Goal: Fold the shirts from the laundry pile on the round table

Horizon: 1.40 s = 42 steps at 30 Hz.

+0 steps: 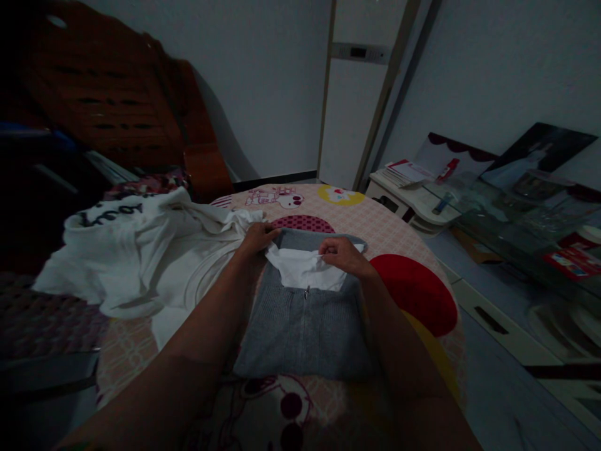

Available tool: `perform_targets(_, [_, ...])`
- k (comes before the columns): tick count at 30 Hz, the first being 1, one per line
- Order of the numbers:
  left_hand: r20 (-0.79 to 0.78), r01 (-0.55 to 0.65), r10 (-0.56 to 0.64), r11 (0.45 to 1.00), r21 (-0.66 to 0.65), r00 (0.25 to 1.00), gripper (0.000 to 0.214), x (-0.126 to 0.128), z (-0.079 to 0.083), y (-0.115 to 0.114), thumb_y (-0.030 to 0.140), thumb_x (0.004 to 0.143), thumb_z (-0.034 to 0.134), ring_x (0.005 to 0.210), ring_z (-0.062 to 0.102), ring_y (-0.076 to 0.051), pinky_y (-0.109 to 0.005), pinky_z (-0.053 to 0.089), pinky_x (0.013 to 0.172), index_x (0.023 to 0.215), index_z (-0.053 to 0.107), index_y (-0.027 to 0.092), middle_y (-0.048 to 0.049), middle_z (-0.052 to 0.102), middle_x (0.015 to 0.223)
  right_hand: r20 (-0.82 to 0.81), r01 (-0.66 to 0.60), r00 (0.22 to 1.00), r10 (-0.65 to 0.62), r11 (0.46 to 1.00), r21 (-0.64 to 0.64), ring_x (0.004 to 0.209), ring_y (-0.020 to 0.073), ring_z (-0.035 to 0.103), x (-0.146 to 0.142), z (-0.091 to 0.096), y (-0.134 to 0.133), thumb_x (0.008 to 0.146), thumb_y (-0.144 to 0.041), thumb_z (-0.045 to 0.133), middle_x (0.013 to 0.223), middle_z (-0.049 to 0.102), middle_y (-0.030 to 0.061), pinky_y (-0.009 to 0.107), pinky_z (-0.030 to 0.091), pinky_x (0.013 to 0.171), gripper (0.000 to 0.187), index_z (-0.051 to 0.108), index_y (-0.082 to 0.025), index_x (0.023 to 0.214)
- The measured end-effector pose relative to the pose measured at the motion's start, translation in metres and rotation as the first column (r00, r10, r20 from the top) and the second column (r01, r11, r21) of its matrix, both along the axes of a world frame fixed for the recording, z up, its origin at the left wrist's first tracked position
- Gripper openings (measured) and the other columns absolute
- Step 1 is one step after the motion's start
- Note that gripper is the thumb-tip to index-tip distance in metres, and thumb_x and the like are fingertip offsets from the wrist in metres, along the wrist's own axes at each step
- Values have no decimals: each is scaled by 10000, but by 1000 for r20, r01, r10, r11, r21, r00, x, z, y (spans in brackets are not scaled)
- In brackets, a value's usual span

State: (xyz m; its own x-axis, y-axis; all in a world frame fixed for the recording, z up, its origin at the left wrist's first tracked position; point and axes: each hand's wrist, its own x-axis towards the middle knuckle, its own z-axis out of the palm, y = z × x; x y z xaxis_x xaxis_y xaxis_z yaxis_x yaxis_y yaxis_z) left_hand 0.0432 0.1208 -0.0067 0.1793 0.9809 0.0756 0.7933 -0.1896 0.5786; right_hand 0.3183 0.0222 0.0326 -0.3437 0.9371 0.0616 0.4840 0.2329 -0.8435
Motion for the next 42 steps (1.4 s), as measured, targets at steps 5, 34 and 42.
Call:
perform_targets(5, [44,-112,107,985,129,993,294,7,17,-6,262,869,573,995,681,-244,-323,495,889,1054,770,146,-122,755,1050,-41,-115,993,109,972,-206,659,145,614,23,18,-42,713,-296,672,717,700,18,241,469,616,158,745,-170,774])
perform_targets(34, [-88,517,-511,829,214,855,238,80,8,-71,138,872,569,983,678,-210,-305,512,900,1039,733,184,-72,744,1057,97,352,930,-355,935,47,654,170,670,0,-16,-25,763,-188,709,975,748,100,266,535,561,501,666,-161,1262])
perform_targets(42, [84,418,-466,848,327,881,339,63,3,-47,91,855,540,1086,665,-201,-328,492,998,1126,723,182,-68,738,1148,39,365,931,-363,922,-128,459,112,563,1,-38,-23,789,-238,692,570,643,0,167,386,357,95,714,-150,818])
